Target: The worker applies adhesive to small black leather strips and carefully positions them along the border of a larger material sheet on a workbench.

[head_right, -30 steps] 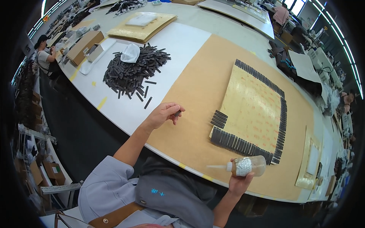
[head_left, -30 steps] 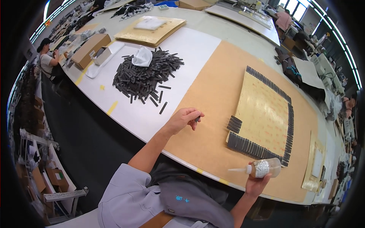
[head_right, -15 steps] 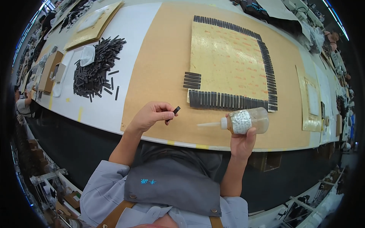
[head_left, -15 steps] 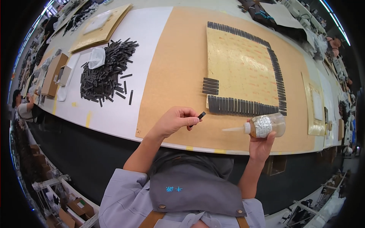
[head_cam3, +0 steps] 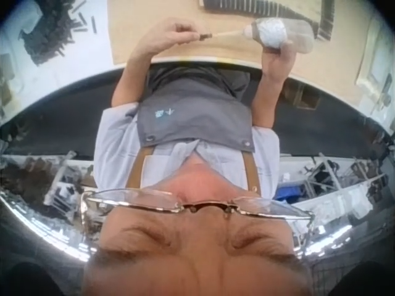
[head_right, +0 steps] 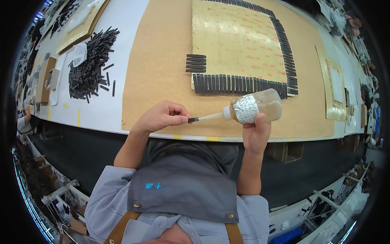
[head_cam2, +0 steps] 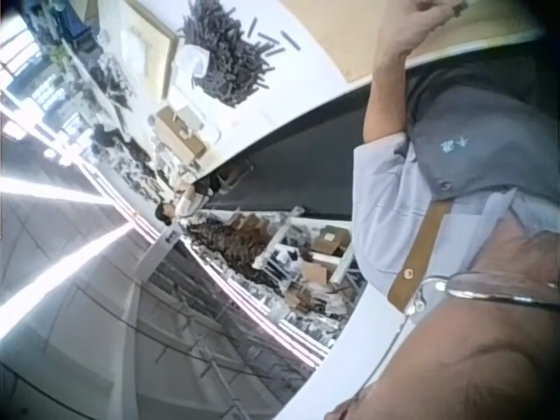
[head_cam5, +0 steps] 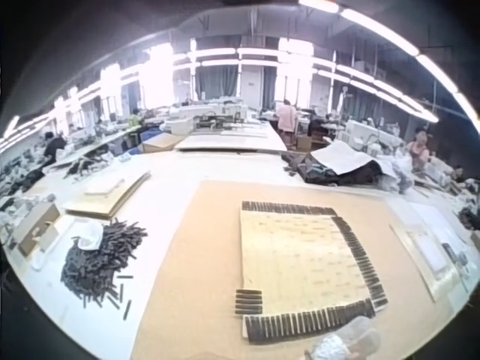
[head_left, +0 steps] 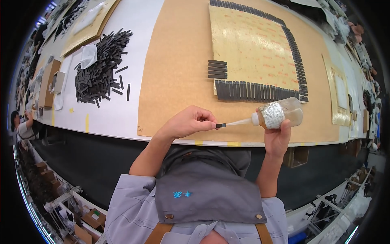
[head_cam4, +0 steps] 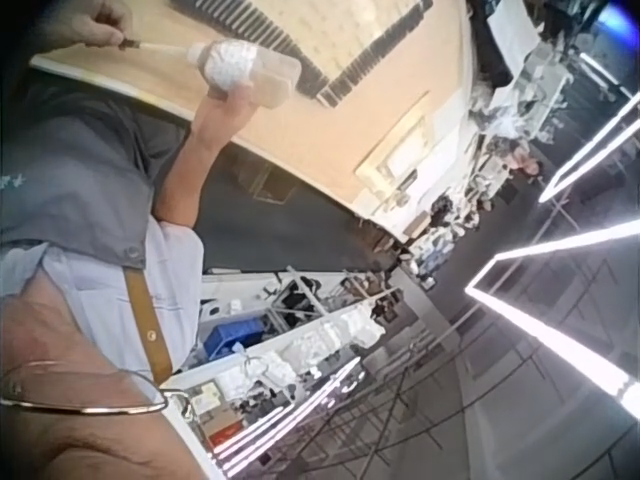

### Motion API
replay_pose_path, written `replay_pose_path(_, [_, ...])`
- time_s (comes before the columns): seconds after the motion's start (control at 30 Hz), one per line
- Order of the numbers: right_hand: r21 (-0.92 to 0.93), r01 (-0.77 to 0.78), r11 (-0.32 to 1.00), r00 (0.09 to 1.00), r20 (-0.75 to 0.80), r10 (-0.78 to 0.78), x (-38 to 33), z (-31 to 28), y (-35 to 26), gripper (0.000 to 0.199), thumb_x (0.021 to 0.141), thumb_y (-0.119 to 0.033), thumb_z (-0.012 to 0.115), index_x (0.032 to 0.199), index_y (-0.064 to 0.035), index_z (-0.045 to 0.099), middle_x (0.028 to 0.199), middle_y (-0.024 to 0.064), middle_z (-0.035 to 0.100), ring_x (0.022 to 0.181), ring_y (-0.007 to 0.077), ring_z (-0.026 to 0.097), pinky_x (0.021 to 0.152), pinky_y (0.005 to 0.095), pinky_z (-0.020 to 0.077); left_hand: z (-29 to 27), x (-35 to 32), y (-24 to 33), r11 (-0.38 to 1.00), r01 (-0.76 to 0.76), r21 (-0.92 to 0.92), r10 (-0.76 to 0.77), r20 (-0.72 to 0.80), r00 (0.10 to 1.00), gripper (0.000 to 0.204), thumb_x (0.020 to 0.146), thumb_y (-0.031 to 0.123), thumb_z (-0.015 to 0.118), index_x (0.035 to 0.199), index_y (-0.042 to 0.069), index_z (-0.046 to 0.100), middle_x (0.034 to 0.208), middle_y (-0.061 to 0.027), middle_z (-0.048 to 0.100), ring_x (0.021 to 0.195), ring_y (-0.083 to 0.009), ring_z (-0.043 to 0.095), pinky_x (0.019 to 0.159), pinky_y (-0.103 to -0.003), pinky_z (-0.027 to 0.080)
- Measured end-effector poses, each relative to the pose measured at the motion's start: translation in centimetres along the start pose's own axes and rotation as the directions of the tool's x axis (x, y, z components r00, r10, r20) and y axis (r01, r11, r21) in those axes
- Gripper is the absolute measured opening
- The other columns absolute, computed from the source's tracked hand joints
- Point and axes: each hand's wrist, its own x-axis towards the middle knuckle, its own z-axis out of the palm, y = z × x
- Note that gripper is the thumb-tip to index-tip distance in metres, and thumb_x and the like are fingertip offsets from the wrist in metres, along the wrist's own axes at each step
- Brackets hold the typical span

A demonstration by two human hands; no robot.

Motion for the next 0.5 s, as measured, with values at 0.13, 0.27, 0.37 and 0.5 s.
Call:
replay_pose_path(0.13, [0.040,-0.022,0.999,0.999,-0.025,0.023,-0.1,1.2,-0.4,0.059,0.083,-0.037,0.062,0.124,-0.0004,0.040,0.116,0.0074,0.053,0.105,0.0183,0.054,0.091,0.0341,0.0450,0.0,0.0,-0.1,0.999,-0.003,0.043,0.003,0.003,1.000,0.018,0.079,0.016,0.061,0.083,-0.001,0.065,0.069,0.0017,0.057,0.065,-0.0049,0.048,0.059,-0.021,0.038])
replay_pose_path(0.27, [0.024,-0.022,0.999,1.000,-0.001,0.022,0.0,1.4,-0.4,0.059,0.083,-0.036,0.063,0.124,-0.0001,0.040,0.115,0.0074,0.052,0.105,0.0180,0.054,0.091,0.0342,0.0452,-0.1,0.2,-0.2,0.998,0.019,0.055,-0.020,0.021,1.000,0.016,0.081,0.012,0.061,0.087,-0.002,0.064,0.074,0.0019,0.059,0.069,-0.0033,0.049,0.063,-0.019,0.040])
replay_pose_path(0.37, [0.016,-0.034,0.999,0.999,0.001,0.034,0.0,1.6,-0.4,0.060,0.082,-0.036,0.064,0.124,0.0000,0.040,0.115,0.0077,0.052,0.105,0.0178,0.054,0.089,0.0339,0.0459,-0.1,0.3,-0.4,0.998,0.004,0.064,-0.005,0.023,1.000,0.016,0.081,0.012,0.061,0.087,-0.002,0.064,0.075,0.0012,0.060,0.070,-0.0039,0.050,0.064,-0.019,0.041])
replay_pose_path(0.5, [0.012,-0.046,0.999,0.999,-0.018,0.046,0.0,1.8,-0.4,0.061,0.081,-0.035,0.066,0.123,0.0001,0.040,0.113,0.0078,0.052,0.103,0.0175,0.055,0.088,0.0337,0.0469,0.1,0.2,-0.3,0.999,-0.010,0.053,0.009,0.014,1.000,0.017,0.080,0.014,0.061,0.086,-0.002,0.065,0.072,0.0011,0.059,0.068,-0.0045,0.050,0.062,-0.020,0.040])
